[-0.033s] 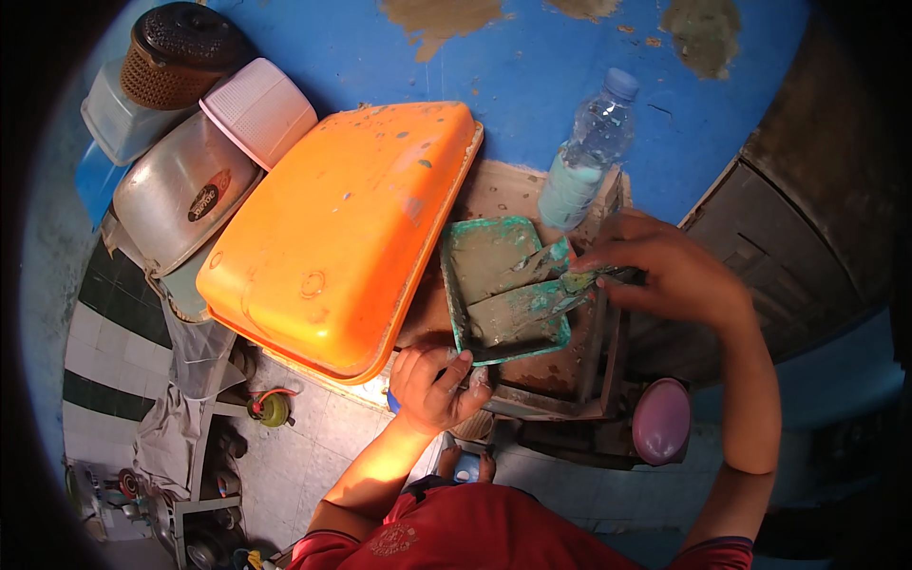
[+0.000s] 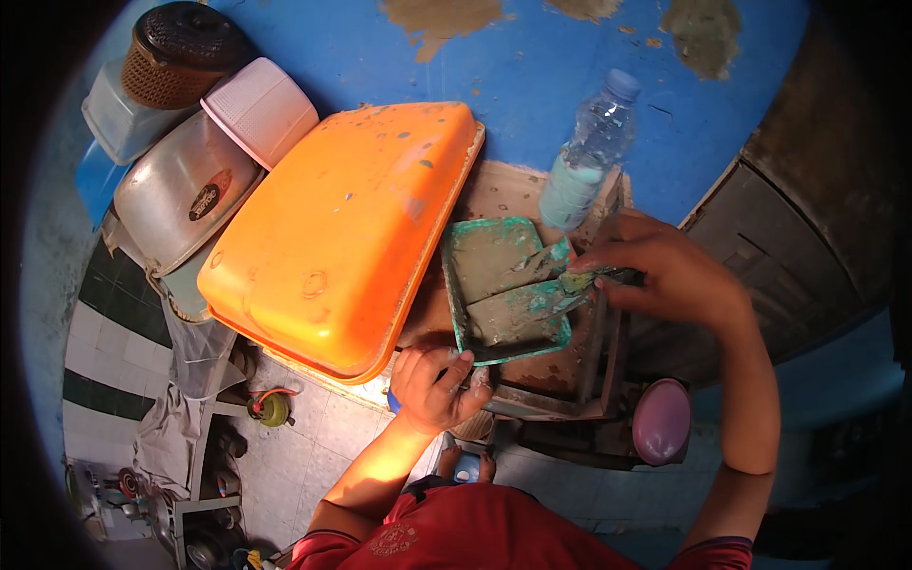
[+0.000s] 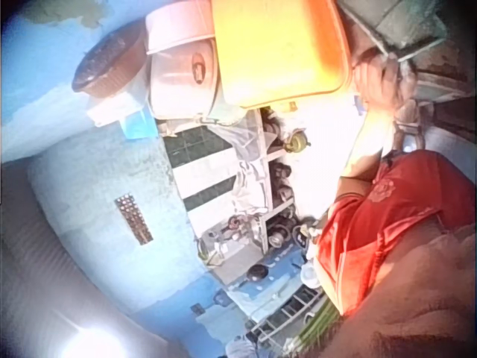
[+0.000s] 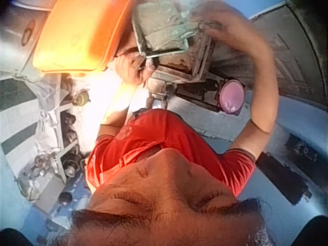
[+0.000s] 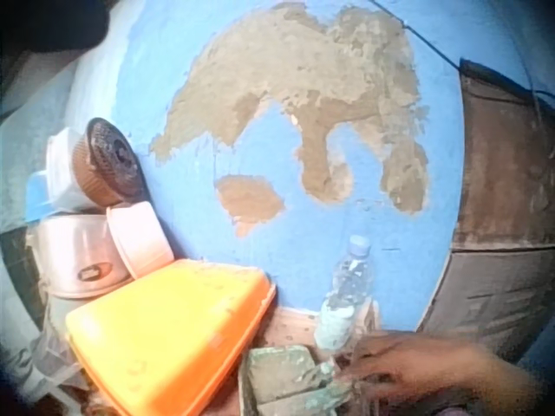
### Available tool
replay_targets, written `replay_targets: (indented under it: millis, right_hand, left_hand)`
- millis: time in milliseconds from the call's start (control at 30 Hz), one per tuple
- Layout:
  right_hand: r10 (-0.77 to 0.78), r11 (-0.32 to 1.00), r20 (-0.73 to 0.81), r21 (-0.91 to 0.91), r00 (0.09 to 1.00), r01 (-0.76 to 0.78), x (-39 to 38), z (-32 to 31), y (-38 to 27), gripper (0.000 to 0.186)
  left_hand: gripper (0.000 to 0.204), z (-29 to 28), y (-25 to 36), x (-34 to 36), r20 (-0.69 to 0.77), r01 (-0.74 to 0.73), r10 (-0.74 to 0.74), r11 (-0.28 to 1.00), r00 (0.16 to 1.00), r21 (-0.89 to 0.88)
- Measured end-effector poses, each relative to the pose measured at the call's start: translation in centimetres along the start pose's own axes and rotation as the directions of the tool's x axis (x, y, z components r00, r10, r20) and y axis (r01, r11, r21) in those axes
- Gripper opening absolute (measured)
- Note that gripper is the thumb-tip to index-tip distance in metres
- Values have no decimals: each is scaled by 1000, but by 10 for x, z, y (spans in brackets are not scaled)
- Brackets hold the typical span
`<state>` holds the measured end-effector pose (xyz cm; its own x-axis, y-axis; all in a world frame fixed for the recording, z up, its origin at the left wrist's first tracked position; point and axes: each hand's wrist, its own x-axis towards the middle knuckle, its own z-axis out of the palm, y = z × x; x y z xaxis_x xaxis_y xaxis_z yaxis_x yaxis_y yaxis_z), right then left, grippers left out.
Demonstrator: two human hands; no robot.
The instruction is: The person scoops plaster from a green tray using a trowel and applies it to a blue wall, smoothing the surface repeatedly. The person works in a small area, repeatedly loading the trowel and spreading the material over the same patch.
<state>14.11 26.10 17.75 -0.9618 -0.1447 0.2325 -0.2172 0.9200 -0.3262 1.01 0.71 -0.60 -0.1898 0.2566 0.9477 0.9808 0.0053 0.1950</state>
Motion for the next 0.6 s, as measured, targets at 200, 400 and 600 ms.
replay_targets:
  millis: [200,400,600]
  right_hand:
    - [57,997,49,-45,997,-55,3,-2,-10,39]
    - [36,996,-26,79,999,-34,0,1,-7,37]
    - [62,991,-49,123,997,-56,-2,3,-6,36]
  left_hand:
    - [31,0,1,0,6,11,-11,1000,1000,2]
    - [32,-2,0,1,25,8,-7,1000,1000,-11]
    - [35,-3,-1,0,35,4,-3,1000,999,-16]
